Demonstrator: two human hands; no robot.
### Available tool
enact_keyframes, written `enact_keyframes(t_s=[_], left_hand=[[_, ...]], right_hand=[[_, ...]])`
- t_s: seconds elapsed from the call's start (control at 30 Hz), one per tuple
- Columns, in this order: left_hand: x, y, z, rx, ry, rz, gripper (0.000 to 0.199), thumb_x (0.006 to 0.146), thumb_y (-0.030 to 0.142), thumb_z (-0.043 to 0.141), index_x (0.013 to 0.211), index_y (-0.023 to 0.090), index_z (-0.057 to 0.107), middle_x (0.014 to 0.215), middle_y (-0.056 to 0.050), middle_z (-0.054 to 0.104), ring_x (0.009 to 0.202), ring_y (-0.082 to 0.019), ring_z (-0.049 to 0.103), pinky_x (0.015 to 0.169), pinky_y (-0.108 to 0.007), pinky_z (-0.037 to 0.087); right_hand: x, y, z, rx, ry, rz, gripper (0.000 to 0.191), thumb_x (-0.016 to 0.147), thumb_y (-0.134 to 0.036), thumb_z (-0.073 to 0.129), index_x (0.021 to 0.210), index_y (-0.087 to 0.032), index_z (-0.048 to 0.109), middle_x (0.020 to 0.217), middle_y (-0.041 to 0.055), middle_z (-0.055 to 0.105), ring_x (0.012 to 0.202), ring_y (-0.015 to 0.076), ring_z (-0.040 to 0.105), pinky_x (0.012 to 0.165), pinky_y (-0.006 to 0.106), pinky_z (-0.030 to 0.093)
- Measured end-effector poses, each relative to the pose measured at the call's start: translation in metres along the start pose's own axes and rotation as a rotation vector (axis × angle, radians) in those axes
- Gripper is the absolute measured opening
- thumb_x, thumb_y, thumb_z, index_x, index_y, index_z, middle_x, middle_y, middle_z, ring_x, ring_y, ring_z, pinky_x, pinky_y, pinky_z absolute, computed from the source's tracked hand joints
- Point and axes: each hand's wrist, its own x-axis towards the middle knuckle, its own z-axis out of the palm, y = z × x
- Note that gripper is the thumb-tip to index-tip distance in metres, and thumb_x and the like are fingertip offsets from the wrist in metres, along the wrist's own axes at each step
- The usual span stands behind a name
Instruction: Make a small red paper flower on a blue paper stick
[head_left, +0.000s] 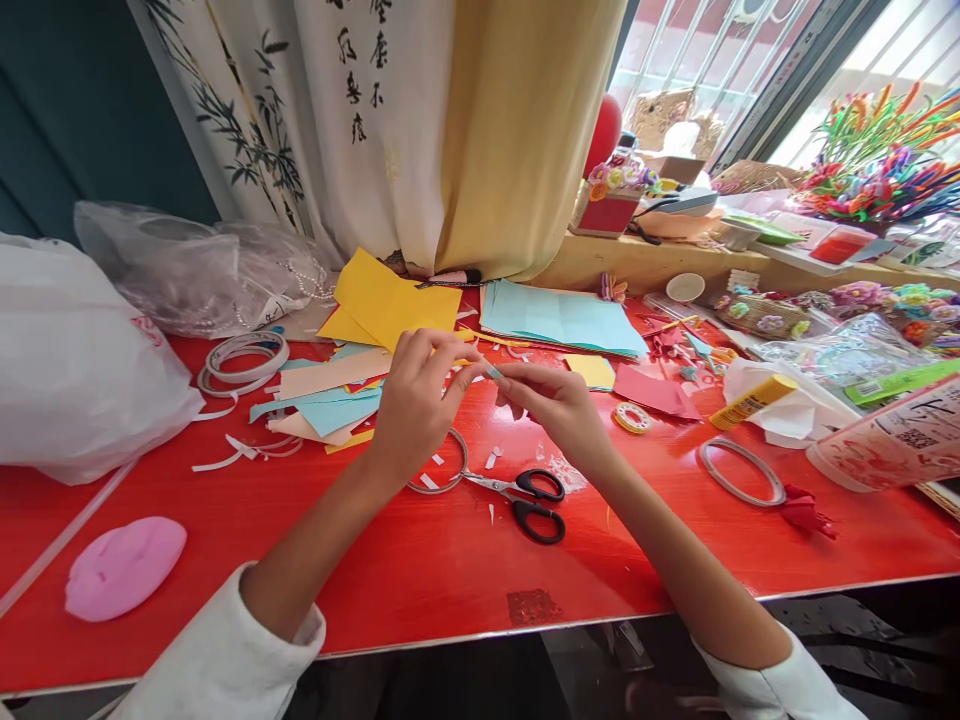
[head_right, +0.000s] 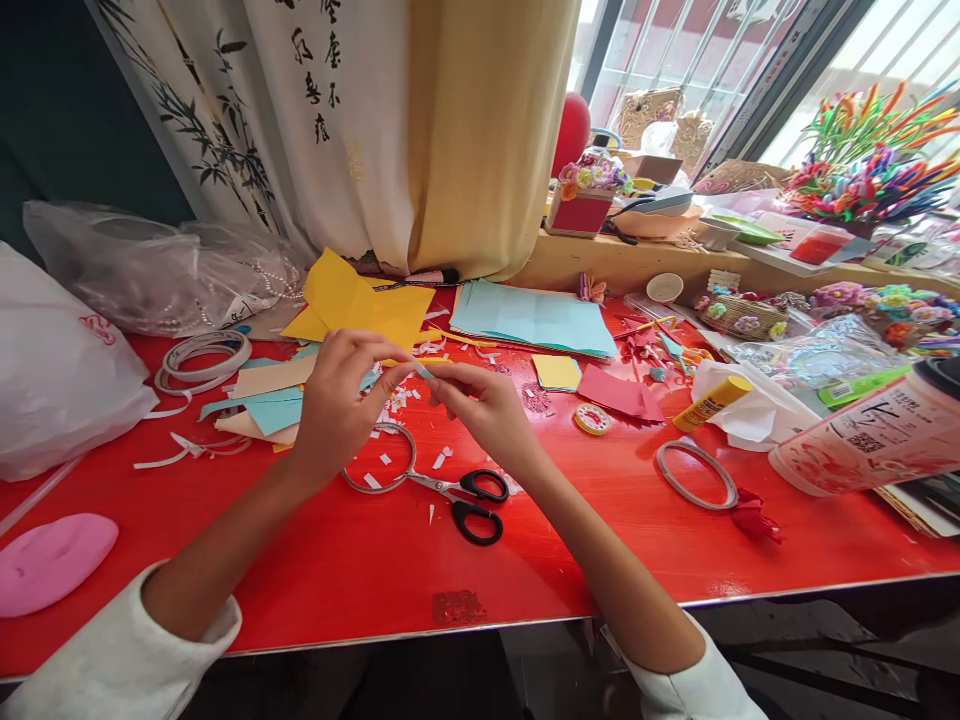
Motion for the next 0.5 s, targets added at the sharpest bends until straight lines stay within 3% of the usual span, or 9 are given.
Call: enact_keyframes(t_s=[0.17, 0.5], left_hand=[[-0.002, -0.011, 0.004, 0.199, -0.007, 0.209, 0.017, 0.084, 0.024, 0.051, 0.092, 0.019, 0.065, 0.089, -0.005, 0.06, 0.088, -0.018, 0.052, 0.081, -0.032, 0.043], [-0.004, -0.014, 0.005, 0.279, -0.063, 0.292, 0.017, 0.085, 0.023, 0.05, 0.091, 0.015, 0.064, 0.087, -0.005, 0.062, 0.086, -0.017, 0.053, 0.08, -0.032, 0.045]], right_hand=[[0.0, 0.0, -0.001, -0.159, 0.001, -0.096, 0.018, 0.082, -0.027, 0.054, 0.089, -0.017, 0.068, 0.07, 0.002, 0.061, 0.064, 0.0108, 0.052, 0.056, 0.023, 0.043], [0.0, 0.002, 0.0, -0.42, 0.03, -0.237, 0.017, 0.084, -0.021, 0.05, 0.084, -0.017, 0.067, 0.07, 0.0029, 0.062, 0.061, 0.011, 0.054, 0.057, 0.023, 0.042]])
